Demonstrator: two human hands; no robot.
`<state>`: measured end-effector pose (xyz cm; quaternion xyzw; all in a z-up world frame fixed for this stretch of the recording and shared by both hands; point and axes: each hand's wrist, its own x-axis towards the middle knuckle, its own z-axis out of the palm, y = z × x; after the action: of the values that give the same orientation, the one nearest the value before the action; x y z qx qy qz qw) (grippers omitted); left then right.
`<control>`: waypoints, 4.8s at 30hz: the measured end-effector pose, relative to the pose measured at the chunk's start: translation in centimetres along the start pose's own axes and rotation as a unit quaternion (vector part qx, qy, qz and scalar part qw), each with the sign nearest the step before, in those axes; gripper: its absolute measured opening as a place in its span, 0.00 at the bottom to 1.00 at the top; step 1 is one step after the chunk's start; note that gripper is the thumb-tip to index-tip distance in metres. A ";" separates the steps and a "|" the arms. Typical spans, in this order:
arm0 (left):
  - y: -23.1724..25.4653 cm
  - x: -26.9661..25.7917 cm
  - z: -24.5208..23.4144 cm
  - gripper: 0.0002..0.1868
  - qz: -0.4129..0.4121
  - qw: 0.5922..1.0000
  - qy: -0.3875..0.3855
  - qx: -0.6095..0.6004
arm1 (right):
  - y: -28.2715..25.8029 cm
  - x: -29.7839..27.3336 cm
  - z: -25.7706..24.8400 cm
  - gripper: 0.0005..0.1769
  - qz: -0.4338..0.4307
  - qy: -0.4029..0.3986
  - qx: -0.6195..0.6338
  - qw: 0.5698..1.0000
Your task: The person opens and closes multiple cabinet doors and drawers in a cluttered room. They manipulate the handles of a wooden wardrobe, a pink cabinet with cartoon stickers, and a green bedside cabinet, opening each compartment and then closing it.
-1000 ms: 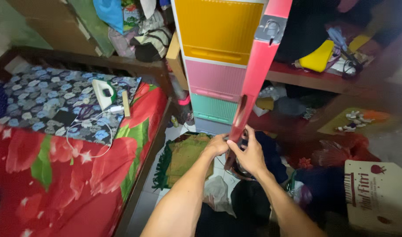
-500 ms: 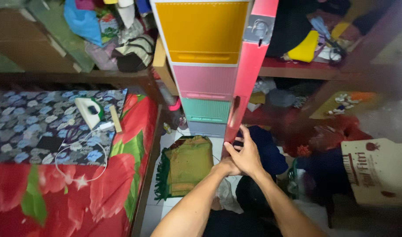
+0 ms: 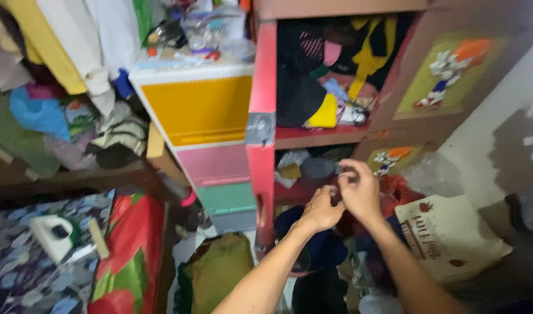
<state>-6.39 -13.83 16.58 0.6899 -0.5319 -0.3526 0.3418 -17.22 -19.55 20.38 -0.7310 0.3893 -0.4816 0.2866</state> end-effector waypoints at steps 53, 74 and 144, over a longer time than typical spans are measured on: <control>29.0 12.4 16.3 0.40 0.333 0.931 -0.144 -0.039 | 3.5 8.2 -35.2 0.31 -0.073 -0.041 -0.408 0.909; 30.1 14.3 -3.9 0.12 0.482 0.792 0.373 -0.022 | -6.3 26.2 -21.1 0.08 -0.450 0.194 -0.258 0.832; 27.3 -14.5 -25.2 0.39 0.353 0.616 0.695 0.117 | -32.6 9.5 -4.2 0.44 -0.441 -0.098 0.148 0.880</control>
<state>-1.16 -2.73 54.54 0.5216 -0.3751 0.4449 0.6240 -9.39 -10.36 52.40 -0.8198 -0.0797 -0.5357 0.1861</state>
